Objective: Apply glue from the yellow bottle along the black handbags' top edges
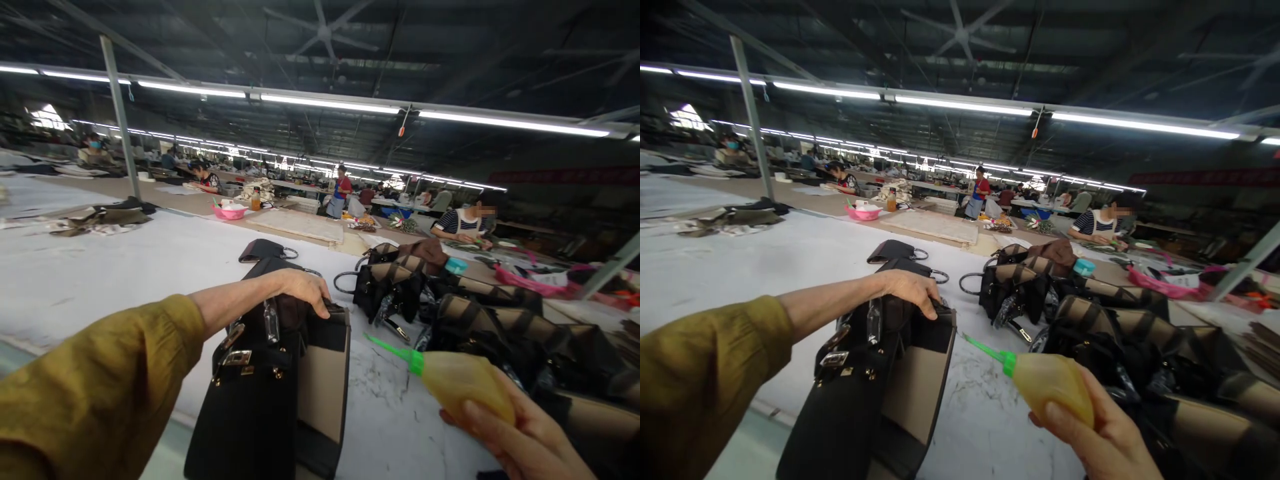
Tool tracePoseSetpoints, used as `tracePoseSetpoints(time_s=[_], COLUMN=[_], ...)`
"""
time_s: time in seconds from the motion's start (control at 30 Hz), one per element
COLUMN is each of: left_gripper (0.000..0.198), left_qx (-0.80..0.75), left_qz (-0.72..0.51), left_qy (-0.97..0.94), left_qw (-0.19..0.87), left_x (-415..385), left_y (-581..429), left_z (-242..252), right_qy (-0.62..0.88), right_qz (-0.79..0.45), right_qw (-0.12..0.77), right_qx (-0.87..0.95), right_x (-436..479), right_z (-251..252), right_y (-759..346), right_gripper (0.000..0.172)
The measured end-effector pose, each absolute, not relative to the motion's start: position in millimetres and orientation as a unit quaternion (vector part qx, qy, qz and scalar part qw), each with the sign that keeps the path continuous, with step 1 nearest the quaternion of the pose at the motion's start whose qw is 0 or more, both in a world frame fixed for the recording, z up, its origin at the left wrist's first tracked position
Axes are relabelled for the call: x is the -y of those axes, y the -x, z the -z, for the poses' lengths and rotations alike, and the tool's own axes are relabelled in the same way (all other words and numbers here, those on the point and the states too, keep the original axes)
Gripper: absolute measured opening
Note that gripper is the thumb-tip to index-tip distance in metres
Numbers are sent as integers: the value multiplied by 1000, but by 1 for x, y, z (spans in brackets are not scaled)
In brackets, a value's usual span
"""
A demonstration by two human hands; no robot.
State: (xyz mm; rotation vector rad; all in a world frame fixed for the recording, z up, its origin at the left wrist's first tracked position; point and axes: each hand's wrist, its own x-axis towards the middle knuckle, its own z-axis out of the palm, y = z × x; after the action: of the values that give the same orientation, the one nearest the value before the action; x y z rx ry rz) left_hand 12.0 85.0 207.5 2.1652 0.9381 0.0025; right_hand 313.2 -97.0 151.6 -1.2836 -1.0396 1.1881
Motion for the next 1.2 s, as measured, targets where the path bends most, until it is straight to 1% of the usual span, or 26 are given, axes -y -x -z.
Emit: tracePoseSetpoints(time_s=[0.1, 0.23, 0.37, 0.47, 0.6, 0.73, 0.93, 1.03, 1.2], left_gripper=[21, 34, 49, 54, 47, 36, 38, 38, 32], left_qx=[-364, -346, -346, -351, -321, -300, -280, -288, -251], left_qz=[36, 121, 171, 176, 203, 227, 220, 221, 241], left_qy=[-849, -855, -862, -864, -857, -849, -849, -842, -819], left_qw=[382, 366, 329, 316, 348, 372, 391, 399, 457], left_x=[-83, -84, -87, -87, -88, -89, -92, -95, -98], left_y=[-21, -33, -39, -39, -40, -41, -38, -38, -36], left_z=[-192, -180, -176, -174, -168, -162, -157, -153, -149], right_qy=[583, 630, 621, 610, 594, 566, 528, 512, 499], right_qz=[-421, -309, -278, -268, -213, -155, -106, -90, -69], right_qw=[472, 412, 371, 349, 317, 329, 328, 336, 341], right_qx=[510, 581, 632, 659, 708, 740, 777, 785, 794], right_x=[99, 99, 92, 86, 82, 78, 74, 73, 72], right_z=[-159, -184, -195, -193, -193, -191, -179, -179, -183], right_y=[-314, -307, -301, -300, -299, -294, -292, -289, -281], right_gripper=[56, 46, 35, 30, 28, 28, 32, 30, 28])
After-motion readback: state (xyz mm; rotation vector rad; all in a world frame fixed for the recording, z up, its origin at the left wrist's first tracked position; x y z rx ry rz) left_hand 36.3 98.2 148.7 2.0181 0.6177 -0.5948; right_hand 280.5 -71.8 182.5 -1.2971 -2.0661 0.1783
